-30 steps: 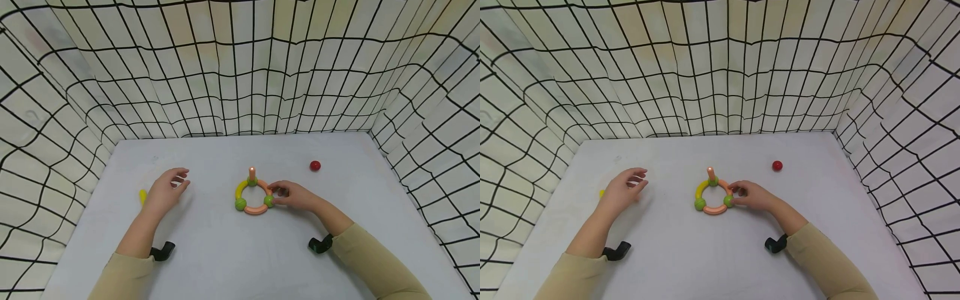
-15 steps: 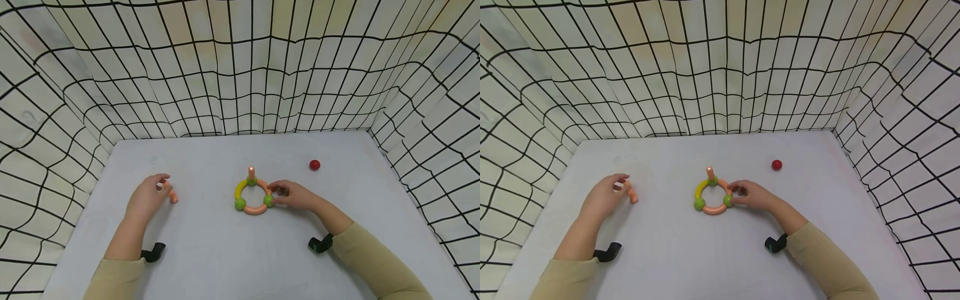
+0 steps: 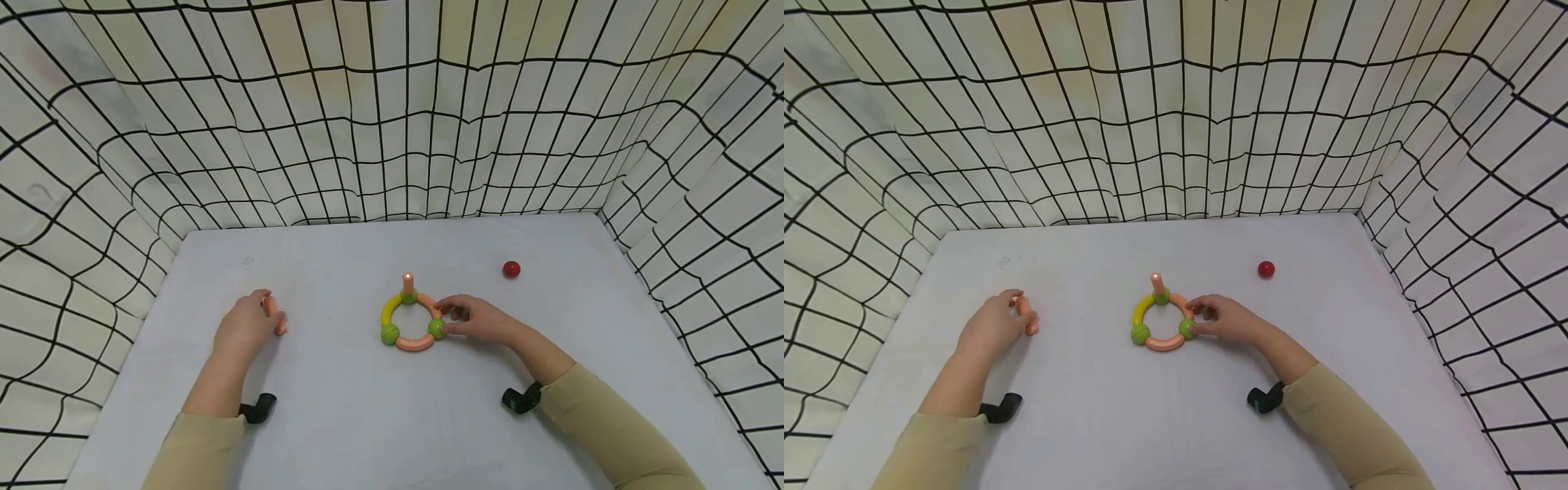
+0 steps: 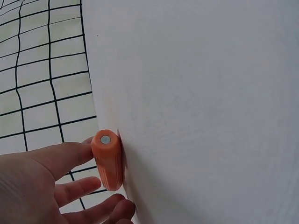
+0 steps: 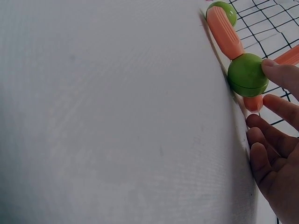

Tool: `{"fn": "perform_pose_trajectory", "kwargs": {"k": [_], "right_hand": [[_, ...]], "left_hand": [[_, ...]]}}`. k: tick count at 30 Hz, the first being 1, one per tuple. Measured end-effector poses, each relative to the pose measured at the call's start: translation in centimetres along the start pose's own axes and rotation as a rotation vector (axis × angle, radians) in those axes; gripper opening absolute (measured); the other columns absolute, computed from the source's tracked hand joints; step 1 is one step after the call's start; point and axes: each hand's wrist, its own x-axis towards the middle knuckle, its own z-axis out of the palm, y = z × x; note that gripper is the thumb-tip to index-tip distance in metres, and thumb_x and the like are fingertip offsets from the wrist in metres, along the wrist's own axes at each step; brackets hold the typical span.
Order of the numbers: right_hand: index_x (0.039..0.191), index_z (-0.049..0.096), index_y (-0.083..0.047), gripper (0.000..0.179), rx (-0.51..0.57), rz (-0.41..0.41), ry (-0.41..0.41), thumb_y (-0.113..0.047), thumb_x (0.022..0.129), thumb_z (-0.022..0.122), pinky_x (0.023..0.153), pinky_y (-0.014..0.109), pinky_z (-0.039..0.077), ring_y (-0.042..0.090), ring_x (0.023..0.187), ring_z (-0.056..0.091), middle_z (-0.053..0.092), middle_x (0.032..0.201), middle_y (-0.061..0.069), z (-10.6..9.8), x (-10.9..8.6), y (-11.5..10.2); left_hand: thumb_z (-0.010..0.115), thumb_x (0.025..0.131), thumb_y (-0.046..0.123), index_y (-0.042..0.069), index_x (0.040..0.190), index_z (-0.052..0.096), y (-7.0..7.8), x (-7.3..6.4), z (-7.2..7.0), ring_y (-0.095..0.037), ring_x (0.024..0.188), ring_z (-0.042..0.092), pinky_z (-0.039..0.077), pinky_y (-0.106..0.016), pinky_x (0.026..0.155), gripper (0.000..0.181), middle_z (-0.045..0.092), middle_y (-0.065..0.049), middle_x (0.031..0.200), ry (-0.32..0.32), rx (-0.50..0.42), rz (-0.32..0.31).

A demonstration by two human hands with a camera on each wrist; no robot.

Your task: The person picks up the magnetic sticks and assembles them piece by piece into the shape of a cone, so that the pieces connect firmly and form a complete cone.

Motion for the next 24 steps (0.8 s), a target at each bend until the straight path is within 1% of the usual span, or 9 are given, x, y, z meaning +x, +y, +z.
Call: {"fn": "perform_pose_trajectory", "kwargs": {"k": [2,4,8,11,13,15,19,24], "right_hand": [[0.135,0.060,-0.016,0.052,0.000,0.004,-0.001,-0.035,0.089,0.076,0.086,0.035,0.045,0.018,0.102,0.051,0.059,0.115,-0.002,-0.1,-0.1,-0.1],[0.135,0.060,-0.017,0.052,0.003,0.011,-0.002,-0.034,0.089,0.076,0.087,0.035,0.044,0.018,0.102,0.051,0.059,0.115,-0.002,-0.1,-0.1,-0.3],[0.135,0.060,-0.016,0.052,0.009,0.016,-0.004,-0.034,0.089,0.076,0.087,0.035,0.044,0.018,0.103,0.051,0.059,0.116,-0.002,0.0,-0.1,-0.4],[0.135,0.059,-0.015,0.053,0.010,0.015,-0.006,-0.035,0.089,0.076,0.087,0.035,0.045,0.018,0.102,0.051,0.059,0.116,-0.002,0.0,0.0,-0.3],[0.135,0.059,-0.016,0.053,0.012,0.020,-0.007,-0.035,0.089,0.076,0.087,0.035,0.045,0.018,0.103,0.050,0.059,0.115,-0.002,0.0,0.0,-0.3],[0.135,0.059,-0.017,0.053,0.010,0.024,-0.007,-0.035,0.089,0.076,0.087,0.035,0.044,0.018,0.102,0.050,0.058,0.115,-0.002,0.1,0.1,-0.3],[0.135,0.059,-0.017,0.052,0.011,0.027,-0.008,-0.035,0.089,0.075,0.087,0.035,0.044,0.018,0.103,0.050,0.058,0.114,-0.002,0.1,0.0,-0.3],[0.136,0.059,-0.017,0.052,0.015,0.027,-0.012,-0.035,0.089,0.075,0.087,0.035,0.045,0.019,0.103,0.050,0.058,0.114,-0.002,0.0,0.0,-0.4]], "left_hand": [[0.061,0.097,0.028,-0.007,0.145,0.036,0.1,0.1,0.1,-0.029,0.084,0.054,0.045,-0.041,0.070,0.064,0.060,-0.024,0.117,-0.005,-0.003,-0.008],[0.061,0.097,0.029,-0.008,0.145,0.036,0.2,0.1,0.1,-0.028,0.082,0.054,0.044,-0.038,0.068,0.065,0.061,-0.020,0.111,-0.009,-0.010,-0.014],[0.062,0.097,0.028,-0.007,0.144,0.038,0.6,0.1,0.1,-0.028,0.082,0.054,0.043,-0.037,0.067,0.064,0.062,-0.019,0.105,-0.014,-0.027,-0.013],[0.062,0.096,0.026,-0.006,0.145,0.037,0.8,0.1,0.0,-0.030,0.087,0.053,0.044,-0.039,0.071,0.063,0.060,-0.024,0.116,-0.021,-0.027,-0.009],[0.061,0.095,0.023,-0.005,0.147,0.036,0.9,0.1,0.0,-0.033,0.090,0.053,0.044,-0.041,0.073,0.064,0.055,-0.028,0.125,-0.023,-0.023,-0.009],[0.059,0.095,0.020,-0.004,0.147,0.036,0.9,0.1,0.0,-0.035,0.094,0.052,0.045,-0.043,0.076,0.062,0.050,-0.032,0.131,-0.024,-0.018,-0.009],[0.056,0.095,0.015,-0.004,0.147,0.037,1.0,0.1,0.2,-0.037,0.097,0.053,0.047,-0.046,0.078,0.059,0.049,-0.033,0.130,-0.024,-0.018,-0.015],[0.056,0.096,0.012,-0.002,0.148,0.037,1.1,0.1,0.5,-0.038,0.101,0.054,0.048,-0.048,0.080,0.058,0.050,-0.031,0.132,-0.023,-0.029,-0.018]]}}
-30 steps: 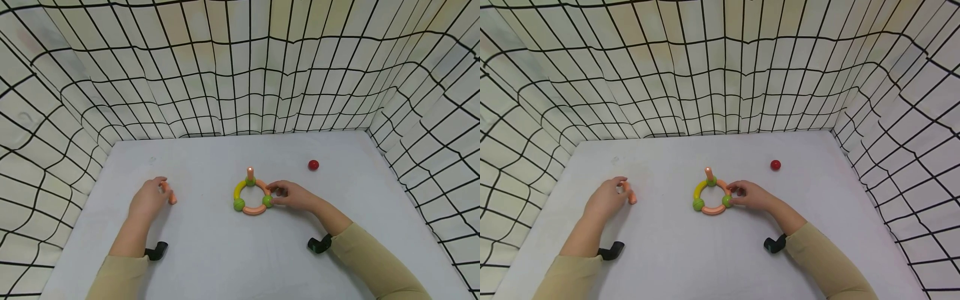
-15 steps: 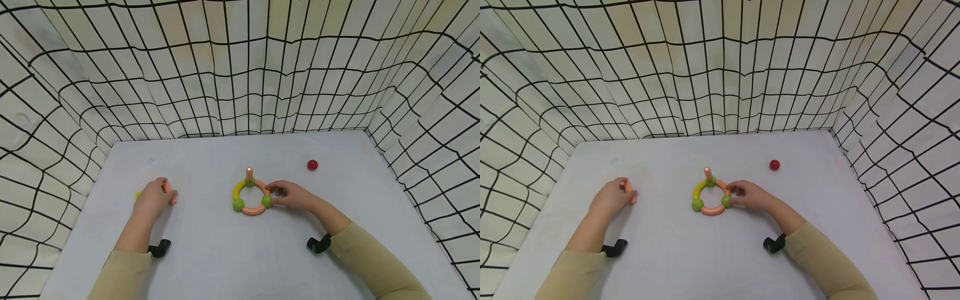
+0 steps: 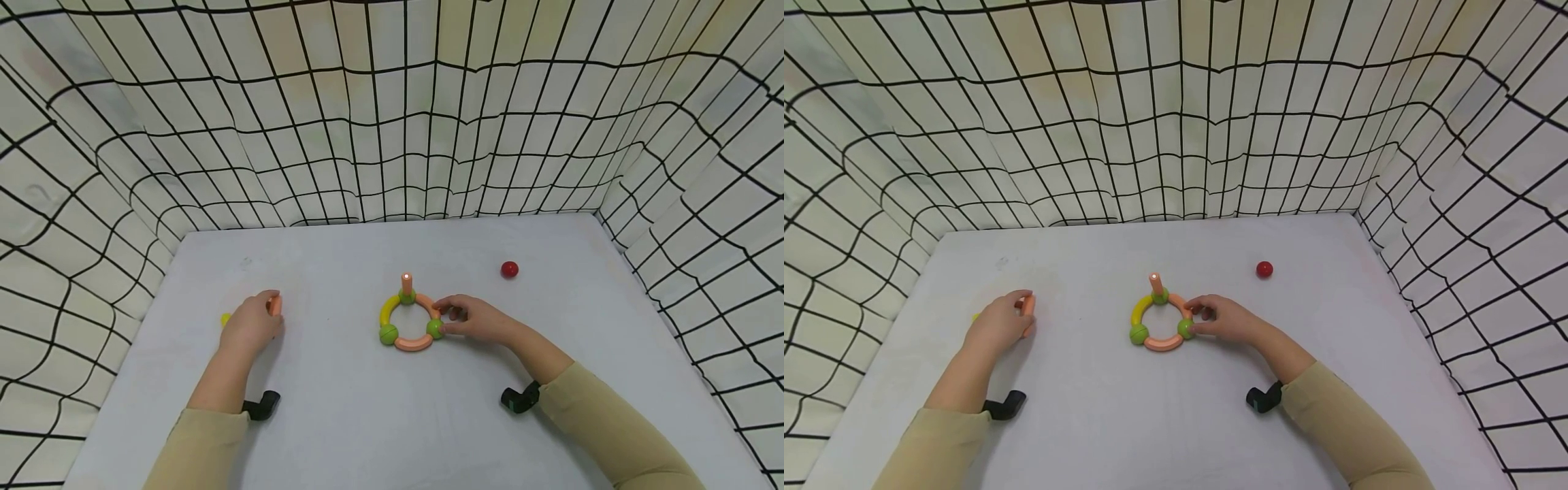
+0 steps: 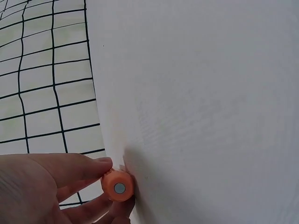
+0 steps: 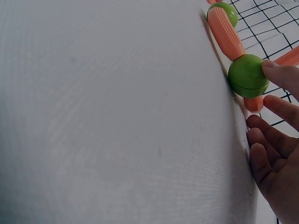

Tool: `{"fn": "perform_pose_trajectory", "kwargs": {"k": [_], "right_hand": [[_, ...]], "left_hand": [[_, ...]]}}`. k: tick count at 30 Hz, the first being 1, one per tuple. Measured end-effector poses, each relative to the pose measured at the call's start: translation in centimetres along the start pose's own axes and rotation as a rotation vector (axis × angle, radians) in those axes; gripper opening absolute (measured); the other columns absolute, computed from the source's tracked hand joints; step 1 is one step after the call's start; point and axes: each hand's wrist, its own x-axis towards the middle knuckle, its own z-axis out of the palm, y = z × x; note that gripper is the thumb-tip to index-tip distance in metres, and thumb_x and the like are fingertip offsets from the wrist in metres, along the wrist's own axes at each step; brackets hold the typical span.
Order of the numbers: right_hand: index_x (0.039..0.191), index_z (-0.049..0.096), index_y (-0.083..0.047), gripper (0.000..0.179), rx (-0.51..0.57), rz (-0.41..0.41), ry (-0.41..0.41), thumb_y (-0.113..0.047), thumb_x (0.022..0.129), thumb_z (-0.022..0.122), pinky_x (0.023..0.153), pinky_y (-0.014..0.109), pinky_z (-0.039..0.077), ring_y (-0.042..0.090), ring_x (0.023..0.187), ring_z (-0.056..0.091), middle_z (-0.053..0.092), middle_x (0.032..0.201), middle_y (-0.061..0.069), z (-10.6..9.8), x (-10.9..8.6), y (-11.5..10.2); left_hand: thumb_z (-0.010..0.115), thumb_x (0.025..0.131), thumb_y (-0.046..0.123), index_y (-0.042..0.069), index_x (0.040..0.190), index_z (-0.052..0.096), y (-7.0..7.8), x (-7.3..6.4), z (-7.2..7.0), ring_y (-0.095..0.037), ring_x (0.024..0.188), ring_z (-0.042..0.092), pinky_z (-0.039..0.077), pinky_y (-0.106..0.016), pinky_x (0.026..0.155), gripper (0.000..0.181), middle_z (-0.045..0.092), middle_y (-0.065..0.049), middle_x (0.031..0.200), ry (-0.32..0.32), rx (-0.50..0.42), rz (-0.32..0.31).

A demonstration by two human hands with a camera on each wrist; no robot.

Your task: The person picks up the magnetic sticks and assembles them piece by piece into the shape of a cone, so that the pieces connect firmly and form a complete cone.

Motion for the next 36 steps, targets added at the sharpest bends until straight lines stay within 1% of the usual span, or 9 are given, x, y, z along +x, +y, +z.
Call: {"fn": "perform_pose_trajectory", "kwargs": {"k": [6,9,11,13,17,20,28,36], "right_hand": [[0.135,0.059,-0.017,0.051,0.002,-0.003,0.001,-0.032,0.089,0.075,0.088,0.035,0.044,0.018,0.103,0.050,0.058,0.115,-0.002,0.0,0.0,-0.1],[0.135,0.059,-0.016,0.051,0.000,-0.007,0.001,-0.031,0.090,0.075,0.087,0.035,0.045,0.018,0.103,0.050,0.059,0.115,-0.002,-0.1,-0.1,-0.1],[0.135,0.059,-0.016,0.051,0.001,-0.006,0.002,-0.031,0.090,0.075,0.087,0.035,0.045,0.018,0.103,0.051,0.059,0.115,-0.001,0.0,-0.1,-0.1],[0.135,0.059,-0.015,0.050,0.004,-0.007,0.002,-0.031,0.090,0.075,0.087,0.035,0.045,0.018,0.102,0.051,0.059,0.115,-0.001,0.0,-0.1,-0.1],[0.135,0.059,-0.015,0.050,0.005,-0.006,0.006,-0.030,0.090,0.075,0.086,0.035,0.045,0.019,0.102,0.051,0.059,0.113,-0.001,0.0,-0.1,-0.1],[0.135,0.059,-0.016,0.049,0.008,-0.008,0.008,-0.030,0.090,0.075,0.086,0.035,0.045,0.019,0.102,0.051,0.059,0.114,-0.001,0.0,-0.1,-0.1],[0.134,0.060,-0.015,0.050,0.014,-0.018,0.012,-0.031,0.090,0.075,0.085,0.034,0.045,0.018,0.102,0.050,0.059,0.115,-0.001,0.1,0.0,0.2],[0.134,0.060,-0.015,0.050,0.028,-0.005,0.021,-0.030,0.089,0.075,0.086,0.035,0.044,0.019,0.102,0.051,0.059,0.114,-0.001,0.1,-0.3,-0.2]], "left_hand": [[0.052,0.097,0.012,0.002,0.150,0.037,0.4,-0.4,-0.1,-0.039,0.110,0.054,0.048,-0.049,0.082,0.056,0.049,-0.028,0.139,-0.006,-0.014,0.015],[0.051,0.098,0.014,0.003,0.150,0.038,0.8,-0.6,-0.1,-0.040,0.116,0.053,0.046,-0.051,0.087,0.055,0.050,-0.026,0.139,0.007,-0.013,0.040],[0.051,0.098,0.015,0.005,0.149,0.039,1.1,-0.8,0.1,-0.040,0.117,0.053,0.046,-0.051,0.088,0.054,0.051,-0.024,0.139,0.016,-0.011,0.059],[0.052,0.099,0.016,0.006,0.149,0.040,1.6,-1.1,0.2,-0.038,0.113,0.054,0.047,-0.048,0.085,0.053,0.052,-0.023,0.138,0.028,-0.011,0.084],[0.055,0.098,0.015,0.008,0.149,0.040,2.8,-1.4,0.5,-0.032,0.099,0.056,0.046,-0.040,0.075,0.054,0.053,-0.020,0.137,0.041,-0.026,0.126],[0.057,0.098,0.015,0.010,0.150,0.040,3.6,-1.8,0.9,-0.029,0.095,0.056,0.047,-0.037,0.073,0.055,0.054,-0.018,0.136,0.039,-0.039,0.145],[0.061,0.097,0.013,0.015,0.149,0.042,6.0,-2.9,1.8,-0.025,0.094,0.059,0.049,-0.036,0.070,0.055,0.059,-0.010,0.130,0.060,-0.069,0.206],[0.063,0.098,0.019,0.020,0.146,0.046,7.9,-3.6,3.0,-0.024,0.105,0.061,0.052,-0.042,0.080,0.051,0.061,-0.004,0.127,0.049,-0.127,0.243]]}}
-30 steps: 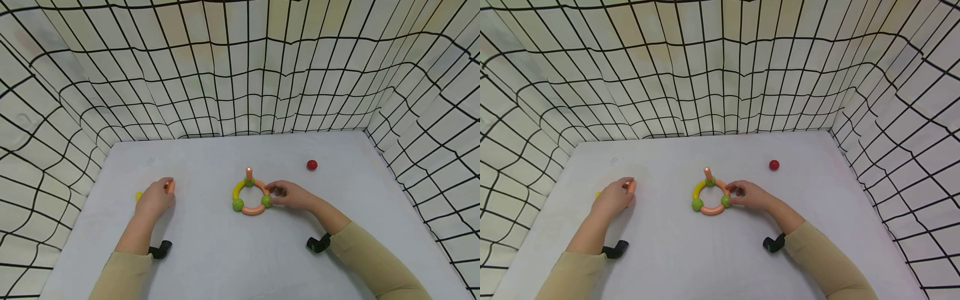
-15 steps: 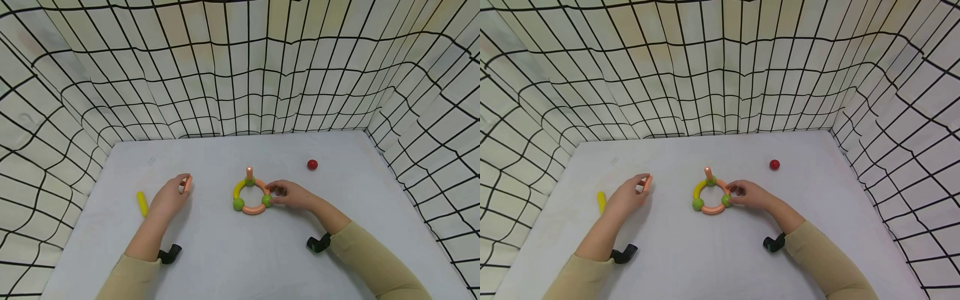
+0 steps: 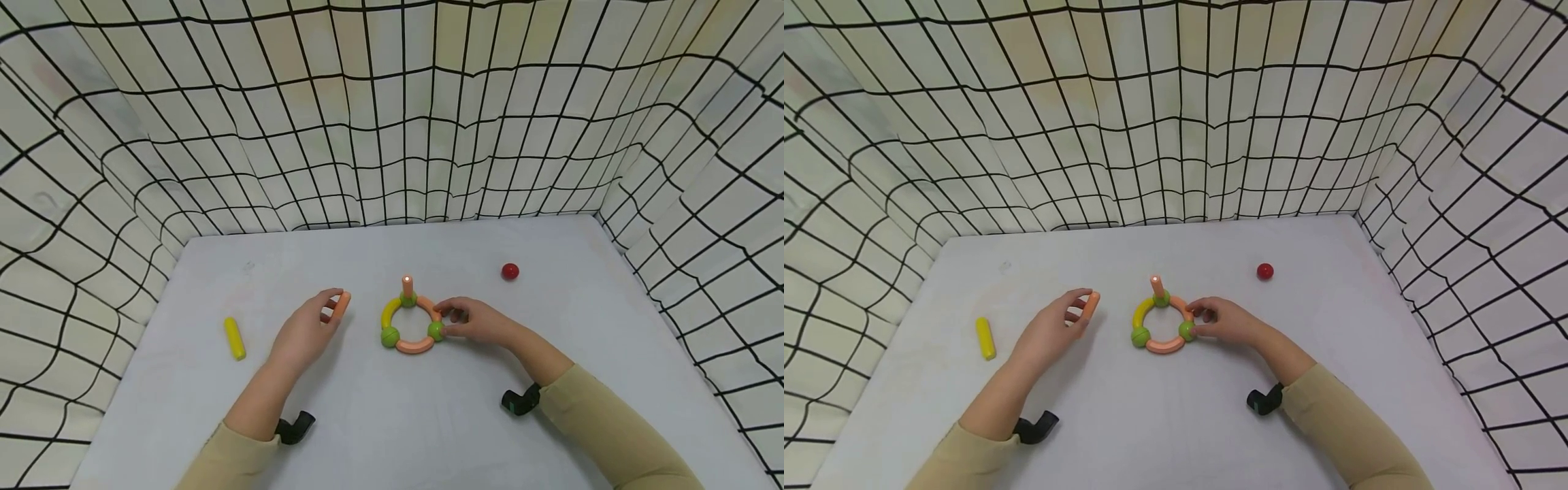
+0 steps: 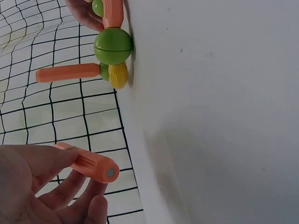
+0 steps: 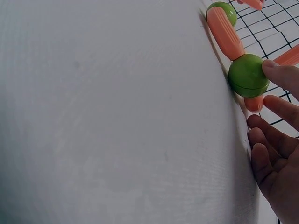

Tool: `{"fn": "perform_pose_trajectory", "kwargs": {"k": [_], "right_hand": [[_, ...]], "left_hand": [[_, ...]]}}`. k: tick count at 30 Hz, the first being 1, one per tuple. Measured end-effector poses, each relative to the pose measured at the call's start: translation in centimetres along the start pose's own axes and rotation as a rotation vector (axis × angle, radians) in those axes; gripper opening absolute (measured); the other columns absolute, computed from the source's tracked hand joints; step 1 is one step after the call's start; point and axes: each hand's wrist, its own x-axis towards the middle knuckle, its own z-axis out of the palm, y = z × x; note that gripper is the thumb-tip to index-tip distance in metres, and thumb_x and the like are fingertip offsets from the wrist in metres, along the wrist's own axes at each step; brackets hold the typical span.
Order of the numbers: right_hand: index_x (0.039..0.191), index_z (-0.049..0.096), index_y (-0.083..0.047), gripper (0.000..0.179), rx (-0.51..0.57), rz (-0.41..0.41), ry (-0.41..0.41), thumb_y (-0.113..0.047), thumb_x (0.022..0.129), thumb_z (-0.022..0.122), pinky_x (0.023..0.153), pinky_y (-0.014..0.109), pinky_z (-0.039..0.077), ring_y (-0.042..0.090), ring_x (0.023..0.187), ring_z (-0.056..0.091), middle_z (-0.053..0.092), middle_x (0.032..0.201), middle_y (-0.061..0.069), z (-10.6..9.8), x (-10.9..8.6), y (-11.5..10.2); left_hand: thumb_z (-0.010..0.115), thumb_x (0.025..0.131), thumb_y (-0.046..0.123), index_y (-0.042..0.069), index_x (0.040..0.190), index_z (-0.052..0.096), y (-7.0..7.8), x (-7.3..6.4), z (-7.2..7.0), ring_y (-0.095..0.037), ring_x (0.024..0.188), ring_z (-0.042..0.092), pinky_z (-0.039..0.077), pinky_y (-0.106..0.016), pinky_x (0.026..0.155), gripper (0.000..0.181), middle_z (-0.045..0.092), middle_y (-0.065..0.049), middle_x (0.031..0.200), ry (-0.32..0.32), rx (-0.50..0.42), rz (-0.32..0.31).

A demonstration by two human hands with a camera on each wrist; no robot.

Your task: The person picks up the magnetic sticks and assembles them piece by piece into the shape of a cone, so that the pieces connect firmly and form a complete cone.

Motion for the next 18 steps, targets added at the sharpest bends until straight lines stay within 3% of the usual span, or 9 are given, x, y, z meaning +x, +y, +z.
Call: {"fn": "perform_pose_trajectory", "kwargs": {"k": [8,18], "right_hand": [[0.133,0.061,-0.016,0.049,0.004,0.000,0.001,-0.031,0.089,0.076,0.084,0.035,0.044,0.019,0.101,0.050,0.059,0.112,-0.001,0.1,0.0,0.4],[0.133,0.061,-0.015,0.049,0.009,-0.020,0.003,-0.030,0.089,0.076,0.083,0.035,0.045,0.019,0.100,0.051,0.060,0.114,-0.001,0.0,0.0,0.2]], "left_hand": [[0.066,0.096,0.019,0.024,0.143,0.048,1.3,-0.2,1.1,-0.024,0.109,0.061,0.052,-0.043,0.085,0.050,0.061,0.000,0.124,0.001,-0.082,0.071],[0.071,0.093,0.018,0.026,0.138,0.050,3.5,-0.3,2.2,-0.025,0.109,0.062,0.052,-0.043,0.089,0.051,0.061,0.002,0.122,-0.003,-0.162,0.093]]}}
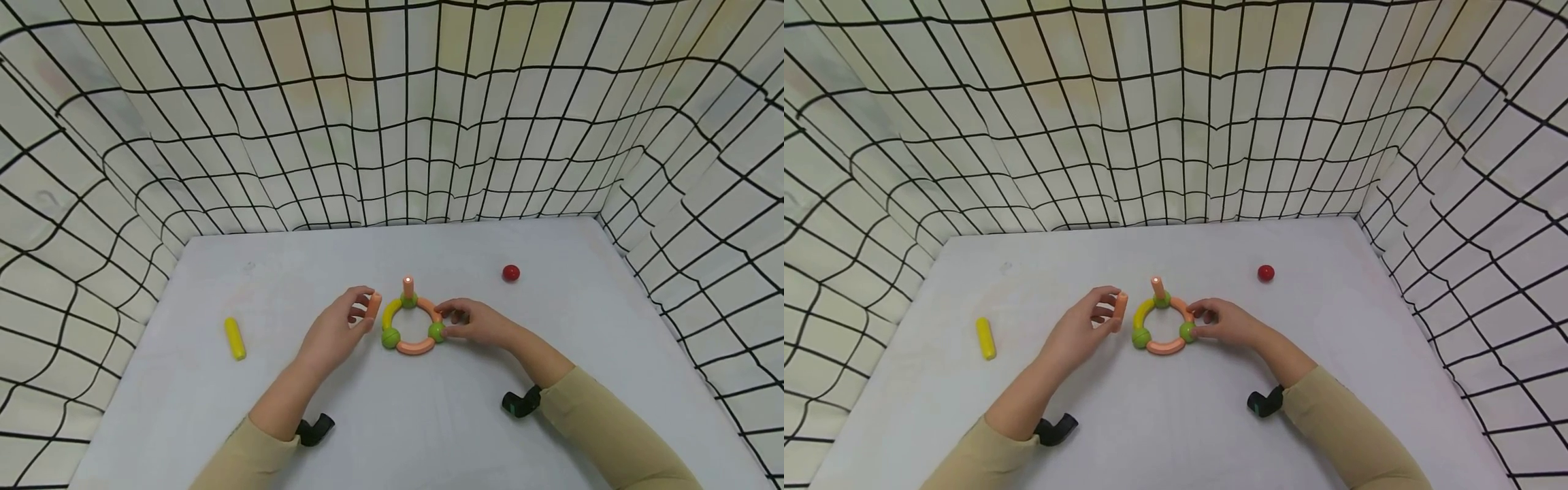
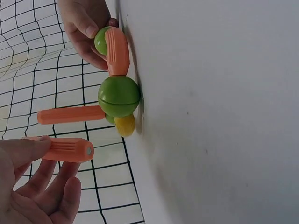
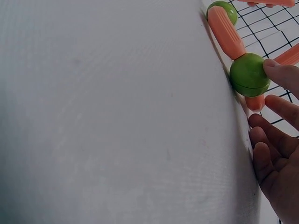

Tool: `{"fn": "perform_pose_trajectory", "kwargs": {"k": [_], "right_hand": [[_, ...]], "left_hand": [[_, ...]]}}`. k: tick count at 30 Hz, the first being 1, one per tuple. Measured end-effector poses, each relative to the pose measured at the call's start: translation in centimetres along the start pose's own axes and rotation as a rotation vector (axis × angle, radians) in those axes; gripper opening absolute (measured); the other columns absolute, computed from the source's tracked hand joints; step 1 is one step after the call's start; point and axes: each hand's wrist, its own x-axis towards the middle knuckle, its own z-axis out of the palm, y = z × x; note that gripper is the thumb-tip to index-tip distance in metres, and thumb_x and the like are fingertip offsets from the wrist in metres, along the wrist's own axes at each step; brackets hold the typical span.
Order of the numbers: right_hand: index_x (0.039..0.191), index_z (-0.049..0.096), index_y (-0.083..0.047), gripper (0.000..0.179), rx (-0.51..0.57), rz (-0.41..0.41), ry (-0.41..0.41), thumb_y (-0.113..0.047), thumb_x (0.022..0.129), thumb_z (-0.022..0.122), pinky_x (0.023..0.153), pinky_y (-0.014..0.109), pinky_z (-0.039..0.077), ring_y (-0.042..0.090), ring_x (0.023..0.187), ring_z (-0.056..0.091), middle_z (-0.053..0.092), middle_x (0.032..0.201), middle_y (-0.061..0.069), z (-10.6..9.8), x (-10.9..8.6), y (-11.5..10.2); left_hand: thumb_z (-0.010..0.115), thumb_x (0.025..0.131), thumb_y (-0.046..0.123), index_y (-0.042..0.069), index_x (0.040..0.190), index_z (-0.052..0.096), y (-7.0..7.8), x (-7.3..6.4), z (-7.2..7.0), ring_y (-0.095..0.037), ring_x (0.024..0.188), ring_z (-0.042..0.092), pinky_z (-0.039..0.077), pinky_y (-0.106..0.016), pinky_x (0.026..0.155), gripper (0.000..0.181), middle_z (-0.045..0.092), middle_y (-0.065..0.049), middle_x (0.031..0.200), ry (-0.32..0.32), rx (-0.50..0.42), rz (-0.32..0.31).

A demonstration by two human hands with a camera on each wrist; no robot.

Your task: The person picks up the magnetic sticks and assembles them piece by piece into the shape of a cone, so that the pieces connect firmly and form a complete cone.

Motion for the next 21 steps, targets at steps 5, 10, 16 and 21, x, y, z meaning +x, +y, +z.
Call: {"fn": "perform_pose_trajectory", "kwargs": {"k": [5,10,16,21], "right_hand": [[0.134,0.060,-0.014,0.049,-0.001,0.000,0.003,-0.030,0.089,0.075,0.083,0.035,0.044,0.018,0.100,0.051,0.060,0.115,0.000,0.0,0.0,0.0],[0.134,0.060,-0.016,0.049,0.000,-0.001,0.002,-0.031,0.090,0.075,0.085,0.036,0.044,0.019,0.101,0.051,0.060,0.116,-0.001,-0.1,0.1,0.1],[0.134,0.061,-0.017,0.050,-0.003,-0.005,-0.001,-0.033,0.089,0.075,0.086,0.035,0.044,0.018,0.101,0.051,0.060,0.115,-0.002,-0.1,0.4,0.6],[0.134,0.060,-0.017,0.050,-0.010,-0.002,-0.001,-0.033,0.089,0.076,0.085,0.033,0.045,0.018,0.101,0.052,0.060,0.115,-0.002,0.0,0.4,0.8]], "left_hand": [[0.072,0.092,0.016,0.024,0.134,0.052,1.0,0.0,0.8,-0.022,0.106,0.062,0.052,-0.041,0.089,0.047,0.062,0.003,0.119,0.009,-0.005,0.045],[0.073,0.091,0.016,0.023,0.131,0.052,1.7,0.1,1.5,-0.021,0.107,0.062,0.052,-0.041,0.088,0.045,0.063,0.003,0.118,0.000,-0.005,0.061],[0.072,0.092,0.017,0.023,0.128,0.052,2.1,0.2,2.1,-0.021,0.109,0.062,0.053,-0.041,0.088,0.042,0.062,0.004,0.120,-0.040,-0.003,0.046],[0.072,0.092,0.018,0.022,0.128,0.051,2.1,0.2,2.5,-0.022,0.110,0.062,0.053,-0.041,0.088,0.042,0.061,0.003,0.122,-0.060,0.001,0.046]]}}
